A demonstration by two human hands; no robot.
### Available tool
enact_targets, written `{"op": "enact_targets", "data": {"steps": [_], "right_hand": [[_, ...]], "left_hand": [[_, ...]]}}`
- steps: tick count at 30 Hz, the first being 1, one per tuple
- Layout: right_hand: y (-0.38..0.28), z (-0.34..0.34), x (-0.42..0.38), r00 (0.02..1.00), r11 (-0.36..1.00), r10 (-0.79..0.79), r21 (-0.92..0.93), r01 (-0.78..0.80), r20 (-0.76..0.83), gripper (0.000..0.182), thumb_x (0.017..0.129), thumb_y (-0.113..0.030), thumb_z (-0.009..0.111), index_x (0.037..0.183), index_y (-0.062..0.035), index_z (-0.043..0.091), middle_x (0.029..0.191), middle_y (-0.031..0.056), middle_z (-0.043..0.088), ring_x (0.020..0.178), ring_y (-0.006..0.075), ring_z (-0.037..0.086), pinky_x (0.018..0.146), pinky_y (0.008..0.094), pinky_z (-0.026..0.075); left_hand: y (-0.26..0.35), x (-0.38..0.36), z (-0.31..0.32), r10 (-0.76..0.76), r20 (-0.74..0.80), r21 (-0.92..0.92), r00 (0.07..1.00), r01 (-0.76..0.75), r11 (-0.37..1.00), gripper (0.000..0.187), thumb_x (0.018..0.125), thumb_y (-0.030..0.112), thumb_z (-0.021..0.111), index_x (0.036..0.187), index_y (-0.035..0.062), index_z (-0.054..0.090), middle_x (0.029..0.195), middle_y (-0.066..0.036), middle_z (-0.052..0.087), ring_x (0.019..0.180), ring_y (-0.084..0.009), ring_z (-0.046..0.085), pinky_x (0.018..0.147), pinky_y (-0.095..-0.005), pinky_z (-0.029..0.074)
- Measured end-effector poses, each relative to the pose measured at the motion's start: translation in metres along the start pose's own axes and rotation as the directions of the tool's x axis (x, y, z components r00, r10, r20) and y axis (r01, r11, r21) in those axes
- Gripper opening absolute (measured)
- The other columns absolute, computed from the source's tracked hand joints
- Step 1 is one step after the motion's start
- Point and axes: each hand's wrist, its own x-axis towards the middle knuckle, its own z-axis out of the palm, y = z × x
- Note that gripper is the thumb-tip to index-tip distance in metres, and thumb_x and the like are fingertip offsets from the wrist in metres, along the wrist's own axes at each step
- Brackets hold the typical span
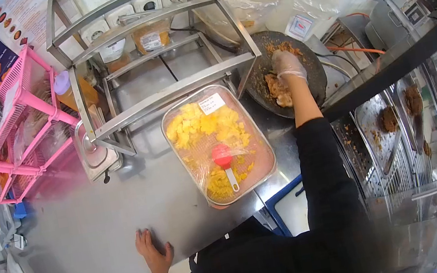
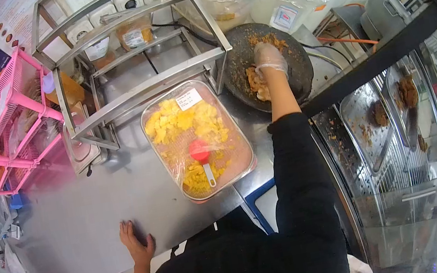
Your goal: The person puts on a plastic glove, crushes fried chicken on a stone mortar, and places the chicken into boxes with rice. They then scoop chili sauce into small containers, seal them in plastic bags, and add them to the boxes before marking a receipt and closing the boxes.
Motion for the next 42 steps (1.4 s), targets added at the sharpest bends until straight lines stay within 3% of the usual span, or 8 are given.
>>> {"op": "enact_targets", "data": {"steps": [5,6,9,10,20,34,40,42], "right_hand": [[0.013,0.027,0.043,0.935,0.976,0.001,-0.206,0.077,0.356,0.025,0.080,-0.011,0.058,0.103,-0.0031,0.066,0.112,0.0209,0.061,0.106,0.0339,0.060,0.088,0.0437,0.049],[0.036,0.057,0.060,0.939,0.984,0.176,-0.029,-0.175,0.297,0.021,0.081,-0.011,0.056,0.097,-0.0020,0.067,0.112,0.0204,0.062,0.104,0.0349,0.060,0.087,0.0421,0.049],[0.002,-0.025,-0.004,0.973,0.953,0.204,0.204,-0.223,0.110,0.022,0.085,-0.012,0.052,0.097,-0.0002,0.066,0.108,0.0215,0.062,0.102,0.0365,0.060,0.085,0.0416,0.049],[0.010,-0.012,-0.017,0.996,0.997,-0.014,0.075,0.021,-0.091,0.027,0.087,-0.022,0.051,0.095,0.0004,0.064,0.095,0.0250,0.064,0.090,0.0420,0.061,0.077,0.0475,0.048],[-0.020,0.035,-0.080,0.942,0.999,-0.033,-0.007,0.032,-0.334,0.067,0.078,-0.044,0.065,0.127,-0.0014,0.049,0.088,0.0163,0.066,0.083,0.0327,0.063,0.072,0.0451,0.051],[-0.014,0.057,-0.062,0.913,0.986,0.107,-0.076,-0.149,-0.395,0.047,0.085,-0.032,0.059,0.115,0.0037,0.052,0.079,0.0156,0.066,0.074,0.0318,0.067,0.062,0.0435,0.055],[0.016,0.046,-0.028,0.965,0.977,0.129,0.193,-0.085,-0.228,0.031,0.089,-0.027,0.053,0.102,0.0015,0.059,0.085,0.0210,0.065,0.081,0.0346,0.066,0.071,0.0418,0.054],[0.021,0.038,-0.019,0.972,0.994,0.008,-0.103,-0.033,-0.236,0.033,0.095,-0.024,0.041,0.095,0.0008,0.063,0.093,0.0242,0.065,0.088,0.0348,0.065,0.078,0.0422,0.052]], "left_hand": [[0.001,0.000,-0.001,-0.004,-0.009,0.001,1.000,0.004,1.000,0.071,0.073,0.019,0.064,0.134,-0.0018,0.034,0.132,-0.021,0.040,0.130,-0.0446,0.029,0.106,-0.0554,0.022],[0.001,-0.002,-0.003,-0.003,-0.001,0.000,1.000,0.003,1.000,0.071,0.073,0.019,0.064,0.134,-0.0018,0.034,0.132,-0.021,0.040,0.130,-0.0445,0.029,0.106,-0.0554,0.022],[-0.001,0.000,-0.001,0.005,-0.003,-0.006,1.000,-0.005,1.000,0.071,0.073,0.019,0.064,0.134,-0.0017,0.034,0.132,-0.021,0.040,0.131,-0.0444,0.029,0.106,-0.0554,0.022],[-0.001,0.000,-0.001,0.005,-0.005,-0.006,1.000,-0.005,1.000,0.071,0.074,0.019,0.064,0.134,-0.0017,0.034,0.132,-0.021,0.040,0.131,-0.0444,0.029,0.106,-0.0554,0.022],[-0.001,-0.001,-0.001,0.020,-0.029,0.006,0.999,-0.020,1.000,0.072,0.072,0.019,0.065,0.134,-0.0013,0.034,0.132,-0.020,0.041,0.131,-0.0434,0.029,0.106,-0.0559,0.021],[-0.002,-0.002,0.000,0.018,-0.042,-0.009,0.999,-0.018,1.000,0.069,0.069,0.018,0.066,0.130,-0.0012,0.039,0.130,-0.019,0.043,0.130,-0.0427,0.031,0.106,-0.0552,0.022],[-0.001,-0.002,-0.001,0.000,-0.053,-0.019,0.999,-0.001,1.000,0.069,0.069,0.018,0.067,0.130,0.0004,0.040,0.129,-0.018,0.044,0.131,-0.0415,0.031,0.107,-0.0553,0.020],[0.000,-0.003,-0.003,-0.009,-0.042,-0.027,0.999,0.008,1.000,0.069,0.069,0.019,0.067,0.130,0.0005,0.040,0.129,-0.018,0.044,0.131,-0.0407,0.031,0.107,-0.0554,0.020]]}}
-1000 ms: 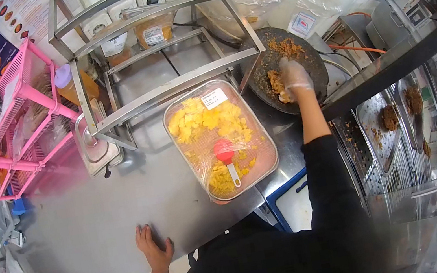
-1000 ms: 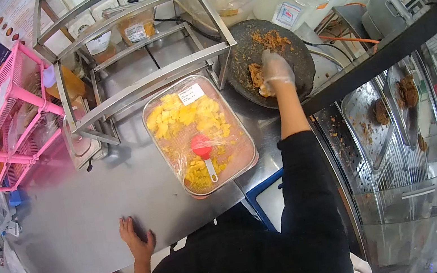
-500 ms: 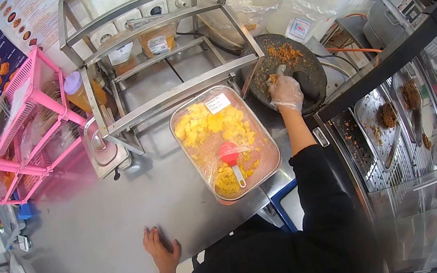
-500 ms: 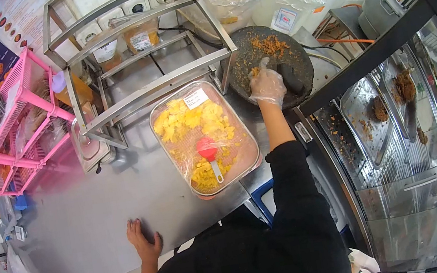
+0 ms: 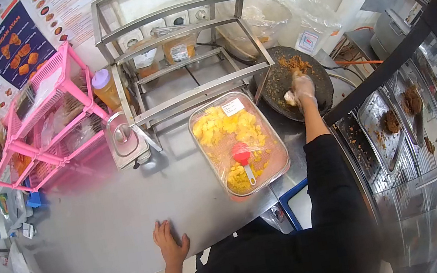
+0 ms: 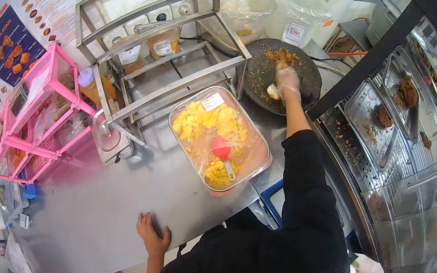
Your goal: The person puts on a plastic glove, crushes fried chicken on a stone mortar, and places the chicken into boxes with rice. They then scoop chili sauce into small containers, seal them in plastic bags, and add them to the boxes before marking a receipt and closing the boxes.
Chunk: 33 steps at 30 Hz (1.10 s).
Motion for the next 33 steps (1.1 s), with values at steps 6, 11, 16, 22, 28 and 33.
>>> {"op": "enact_targets", "data": {"steps": [6,11,16,22,28,33], "right_hand": [[-0.006,-0.012,-0.015,0.998,0.962,0.007,0.273,-0.025,0.067,0.049,0.095,-0.038,0.037,0.092,0.0012,0.066,0.097,0.0244,0.064,0.094,0.0393,0.061,0.083,0.0470,0.047],[-0.028,-0.038,-0.055,0.997,0.932,-0.074,0.355,0.069,0.000,0.036,0.085,-0.032,0.052,0.094,-0.0007,0.066,0.094,0.0228,0.064,0.091,0.0402,0.060,0.082,0.0474,0.046],[-0.040,-0.031,-0.063,0.997,0.970,-0.060,0.234,0.071,-0.052,0.027,0.082,-0.024,0.057,0.102,-0.0082,0.063,0.092,0.0174,0.065,0.088,0.0341,0.064,0.078,0.0452,0.051],[-0.024,0.015,-0.042,0.994,0.957,-0.026,0.285,0.057,-0.110,0.028,0.081,-0.030,0.060,0.092,-0.0051,0.065,0.089,0.0181,0.066,0.086,0.0340,0.065,0.078,0.0432,0.051],[0.020,0.056,0.022,0.963,0.546,0.229,0.801,-0.248,0.142,0.039,0.088,-0.045,0.056,0.097,-0.0074,0.062,0.074,0.0112,0.064,0.067,0.0246,0.065,0.055,0.0359,0.049],[0.005,-0.080,-0.021,0.962,-0.574,0.065,0.798,-0.182,0.266,0.037,0.086,-0.050,0.059,0.103,-0.0170,0.056,0.079,0.0018,0.062,0.061,0.0174,0.061,0.045,0.0310,0.050]], "left_hand": [[0.004,0.003,-0.004,0.031,-0.016,0.001,0.999,-0.031,1.000,0.068,0.069,0.015,0.066,0.129,-0.0012,0.041,0.128,-0.020,0.045,0.128,-0.0424,0.034,0.106,-0.0532,0.023],[0.004,0.003,-0.003,0.019,0.003,0.004,1.000,-0.019,1.000,0.068,0.069,0.015,0.065,0.130,-0.0015,0.040,0.129,-0.020,0.045,0.128,-0.0420,0.034,0.107,-0.0530,0.022],[0.001,0.000,0.000,0.029,0.000,0.012,1.000,-0.029,1.000,0.068,0.070,0.017,0.066,0.130,-0.0019,0.040,0.129,-0.020,0.044,0.130,-0.0408,0.032,0.107,-0.0536,0.022],[0.002,-0.001,0.001,0.046,-0.013,0.031,0.999,-0.046,0.998,0.068,0.070,0.017,0.066,0.129,-0.0024,0.040,0.128,-0.020,0.043,0.129,-0.0404,0.033,0.107,-0.0535,0.022],[0.003,0.000,0.001,0.029,-0.016,0.018,0.999,-0.029,0.999,0.068,0.069,0.015,0.065,0.130,-0.0026,0.040,0.128,-0.021,0.044,0.128,-0.0418,0.033,0.106,-0.0526,0.023],[0.002,-0.001,0.000,0.053,-0.017,-0.001,0.998,-0.053,0.999,0.069,0.069,0.014,0.065,0.130,-0.0032,0.039,0.130,-0.021,0.044,0.129,-0.0427,0.032,0.107,-0.0521,0.021]]}}
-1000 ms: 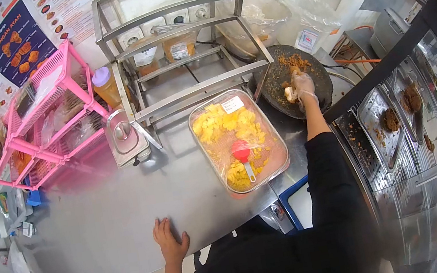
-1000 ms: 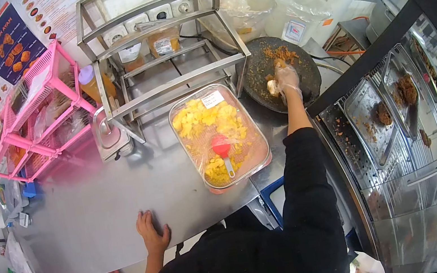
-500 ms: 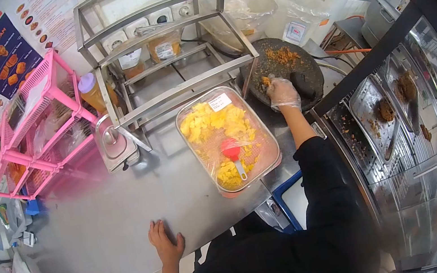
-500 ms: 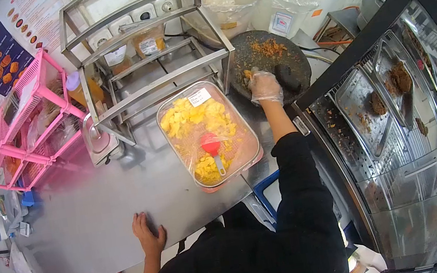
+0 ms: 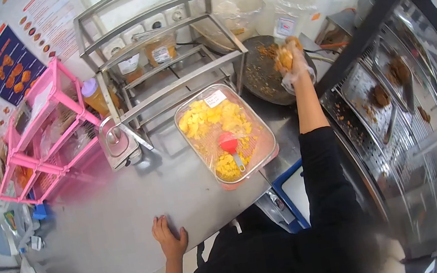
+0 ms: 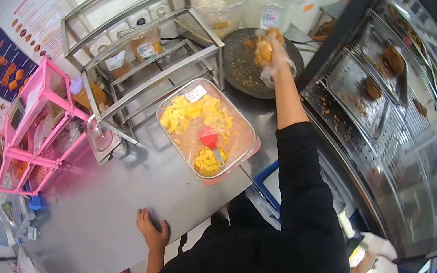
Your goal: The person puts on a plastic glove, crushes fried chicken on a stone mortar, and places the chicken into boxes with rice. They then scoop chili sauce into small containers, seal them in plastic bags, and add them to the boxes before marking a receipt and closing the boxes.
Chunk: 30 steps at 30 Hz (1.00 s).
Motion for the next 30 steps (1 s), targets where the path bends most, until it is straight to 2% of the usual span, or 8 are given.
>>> {"op": "enact_targets", "data": {"steps": [10,12,16,21,22,26,28,30], "right_hand": [[-0.040,-0.050,-0.259,0.963,0.895,0.001,0.429,-0.121,0.269,0.053,0.084,-0.038,0.062,0.126,-0.0094,0.047,0.104,0.0109,0.062,0.085,0.0236,0.064,0.062,0.0337,0.057],[-0.059,-0.069,-0.354,0.987,0.932,0.083,0.362,-0.029,-0.136,0.043,0.080,-0.030,0.065,0.114,-0.0055,0.056,0.099,0.0089,0.065,0.086,0.0216,0.064,0.072,0.0375,0.055],[-0.077,-0.172,-0.551,0.852,0.998,-0.006,0.052,0.039,-0.523,0.034,0.079,-0.022,0.067,0.110,-0.0104,0.058,0.104,0.0072,0.063,0.097,0.0226,0.061,0.091,0.0381,0.047],[-0.137,-0.256,-0.792,0.586,0.926,-0.377,-0.292,0.238,-0.718,0.051,0.083,-0.020,0.067,0.123,0.0029,0.045,0.110,0.0123,0.059,0.099,0.0192,0.062,0.082,0.0305,0.054],[-0.166,-0.245,-0.813,0.383,0.911,-0.390,-0.411,0.030,-0.837,0.053,0.085,-0.026,0.066,0.125,0.0025,0.046,0.109,0.0108,0.060,0.094,0.0178,0.063,0.079,0.0285,0.054],[-0.168,-0.345,-0.902,0.272,0.836,-0.476,-0.527,-0.157,-0.836,0.046,0.084,-0.031,0.069,0.116,-0.0009,0.057,0.098,0.0063,0.064,0.080,0.0118,0.061,0.069,0.0233,0.050],[-0.163,-0.375,-0.911,0.203,0.727,-0.485,-0.521,-0.447,-0.851,0.037,0.083,-0.028,0.068,0.111,-0.0041,0.062,0.091,0.0055,0.065,0.076,0.0100,0.060,0.066,0.0223,0.049],[-0.175,-0.369,-0.906,0.222,0.768,-0.329,-0.397,-0.502,-0.918,0.034,0.084,-0.032,0.064,0.105,-0.0056,0.065,0.084,0.0107,0.066,0.073,0.0171,0.062,0.065,0.0308,0.049]], "left_hand": [[0.034,0.017,0.002,0.331,-0.020,-0.185,0.944,-0.328,0.926,0.060,0.083,0.025,0.058,0.130,-0.0074,0.038,0.131,-0.023,0.042,0.127,-0.0410,0.034,0.106,-0.0513,0.023],[0.075,0.025,0.013,0.453,-0.005,-0.314,0.892,-0.431,0.846,0.058,0.084,0.023,0.056,0.129,-0.0078,0.038,0.130,-0.024,0.043,0.126,-0.0408,0.036,0.105,-0.0501,0.026],[0.192,0.008,0.036,0.670,0.131,-0.571,0.730,-0.497,0.653,0.052,0.082,0.015,0.058,0.126,-0.0068,0.042,0.123,-0.022,0.048,0.117,-0.0367,0.044,0.103,-0.0450,0.032],[0.388,-0.106,0.056,0.958,-0.012,-0.849,0.285,-0.510,0.142,0.038,0.075,0.010,0.065,0.110,-0.0003,0.056,0.109,-0.018,0.055,0.104,-0.0344,0.052,0.093,-0.0408,0.040],[0.426,-0.140,0.057,0.987,-0.001,-0.895,0.160,-0.441,0.070,0.037,0.073,0.010,0.066,0.108,0.0021,0.058,0.108,-0.017,0.055,0.104,-0.0347,0.052,0.093,-0.0411,0.039],[0.563,-0.289,0.079,0.916,-0.165,-0.925,-0.366,-0.266,-0.272,0.036,0.077,0.022,0.067,0.107,0.0044,0.060,0.109,-0.014,0.057,0.107,-0.0322,0.051,0.093,-0.0427,0.039],[0.594,-0.356,0.103,0.854,-0.316,-0.841,-0.413,-0.294,-0.454,0.034,0.077,0.027,0.067,0.102,0.0041,0.061,0.104,-0.013,0.057,0.102,-0.0309,0.052,0.091,-0.0411,0.038],[0.607,-0.397,0.116,0.860,-0.197,-0.820,-0.470,-0.402,-0.408,0.035,0.077,0.030,0.067,0.099,0.0039,0.061,0.099,-0.013,0.057,0.099,-0.0298,0.052,0.091,-0.0405,0.038]]}}
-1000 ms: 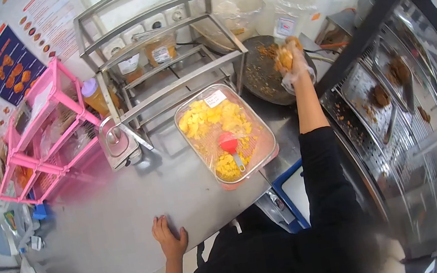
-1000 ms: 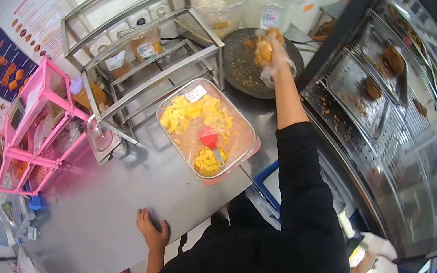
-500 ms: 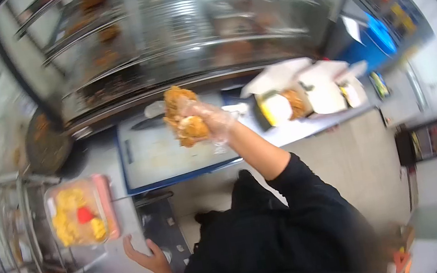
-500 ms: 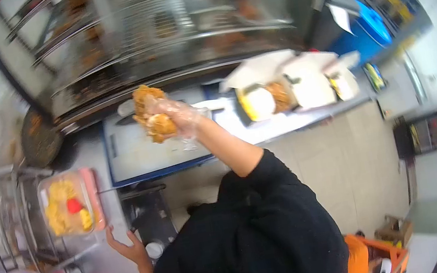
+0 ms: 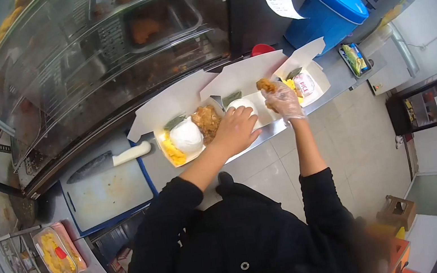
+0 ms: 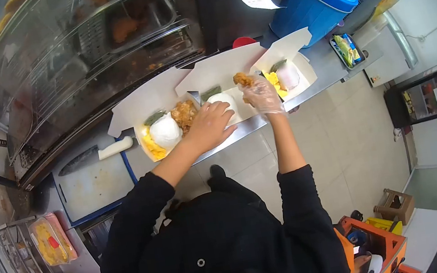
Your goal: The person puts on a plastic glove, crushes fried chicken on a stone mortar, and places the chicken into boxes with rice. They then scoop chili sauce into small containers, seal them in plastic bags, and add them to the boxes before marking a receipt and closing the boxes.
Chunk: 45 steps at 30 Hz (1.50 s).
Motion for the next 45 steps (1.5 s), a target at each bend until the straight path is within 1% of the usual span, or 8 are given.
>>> {"op": "enact_targets", "data": {"steps": [5,16,20,26,31,36,41,45], "right_hand": [[0.044,0.027,0.022,0.942,0.645,-0.332,-0.741,0.186,-0.052,0.040,0.087,-0.040,0.056,0.099,-0.0033,0.064,0.096,0.0226,0.064,0.086,0.0399,0.061,0.078,0.0469,0.048],[-0.010,0.003,-0.001,0.984,0.588,-0.116,-0.789,0.180,0.138,0.041,0.091,-0.039,0.046,0.096,-0.0031,0.065,0.096,0.0236,0.063,0.092,0.0398,0.060,0.080,0.0444,0.047],[-0.057,0.013,-0.014,0.920,0.301,0.202,-0.915,0.268,0.336,0.044,0.084,-0.048,0.052,0.103,-0.0114,0.067,0.105,0.0170,0.065,0.099,0.0338,0.061,0.084,0.0424,0.047],[-0.153,0.115,-0.063,0.963,0.445,-0.133,-0.854,0.268,0.233,0.040,0.086,-0.044,0.052,0.110,-0.0144,0.066,0.109,0.0163,0.064,0.103,0.0344,0.059,0.089,0.0416,0.045],[-0.291,0.320,-0.157,0.638,0.579,-0.556,-0.302,0.757,0.533,0.031,0.088,-0.032,0.060,0.101,-0.0052,0.067,0.101,0.0186,0.065,0.096,0.0300,0.062,0.085,0.0388,0.047],[-0.414,0.496,-0.133,0.011,-0.079,-0.950,-0.273,0.959,0.313,0.030,0.085,-0.014,0.053,0.113,-0.0029,0.057,0.096,0.0217,0.062,0.092,0.0381,0.059,0.084,0.0440,0.046],[-0.572,0.558,-0.041,0.589,0.208,-0.651,-0.635,0.744,0.478,0.027,0.075,-0.017,0.059,0.097,-0.0035,0.066,0.108,0.0217,0.062,0.102,0.0368,0.060,0.085,0.0424,0.049],[-0.602,0.601,0.104,0.343,-0.028,-0.853,-0.689,0.725,0.395,0.031,0.079,-0.025,0.060,0.100,-0.0019,0.065,0.108,0.0233,0.062,0.105,0.0385,0.058,0.087,0.0450,0.047]], "left_hand": [[0.008,0.023,0.008,-0.216,0.260,0.097,0.941,0.197,0.976,0.041,0.078,0.033,0.067,0.104,0.0019,0.059,0.103,-0.013,0.056,0.102,-0.0295,0.051,0.093,-0.0426,0.036],[0.016,-0.155,-0.126,-0.457,-0.125,0.058,0.881,0.466,0.883,0.041,0.076,0.020,0.068,0.113,0.0060,0.059,0.120,-0.013,0.053,0.117,-0.0327,0.046,0.098,-0.0460,0.035],[0.050,-0.319,-0.194,-0.674,-0.426,0.166,0.603,0.785,0.597,0.036,0.077,0.015,0.067,0.111,0.0064,0.059,0.117,-0.013,0.054,0.113,-0.0325,0.049,0.096,-0.0446,0.035],[0.128,-0.542,-0.228,-0.512,-0.859,-0.023,0.008,0.998,0.054,0.038,0.080,0.015,0.064,0.112,-0.0019,0.053,0.116,-0.021,0.053,0.112,-0.0376,0.047,0.097,-0.0447,0.033],[0.174,-0.658,-0.188,-0.377,-0.881,-0.167,-0.286,0.933,-0.318,0.057,0.082,0.019,0.062,0.129,-0.0045,0.039,0.132,-0.027,0.038,0.123,-0.0437,0.034,0.104,-0.0505,0.023],[0.177,-0.677,-0.173,-0.390,-0.841,-0.130,-0.376,0.839,-0.529,0.066,0.087,0.036,0.056,0.135,-0.0025,0.033,0.141,-0.025,0.031,0.133,-0.0465,0.022,0.108,-0.0567,0.013],[0.175,-0.681,-0.174,-0.379,-0.817,-0.175,-0.435,0.813,-0.555,0.067,0.088,0.043,0.051,0.135,-0.0017,0.034,0.141,-0.024,0.032,0.135,-0.0462,0.020,0.107,-0.0580,0.014],[0.174,-0.683,-0.171,-0.387,-0.805,-0.207,-0.450,0.824,-0.527,0.065,0.089,0.043,0.050,0.134,-0.0013,0.035,0.139,-0.024,0.035,0.134,-0.0464,0.022,0.106,-0.0583,0.017]]}}
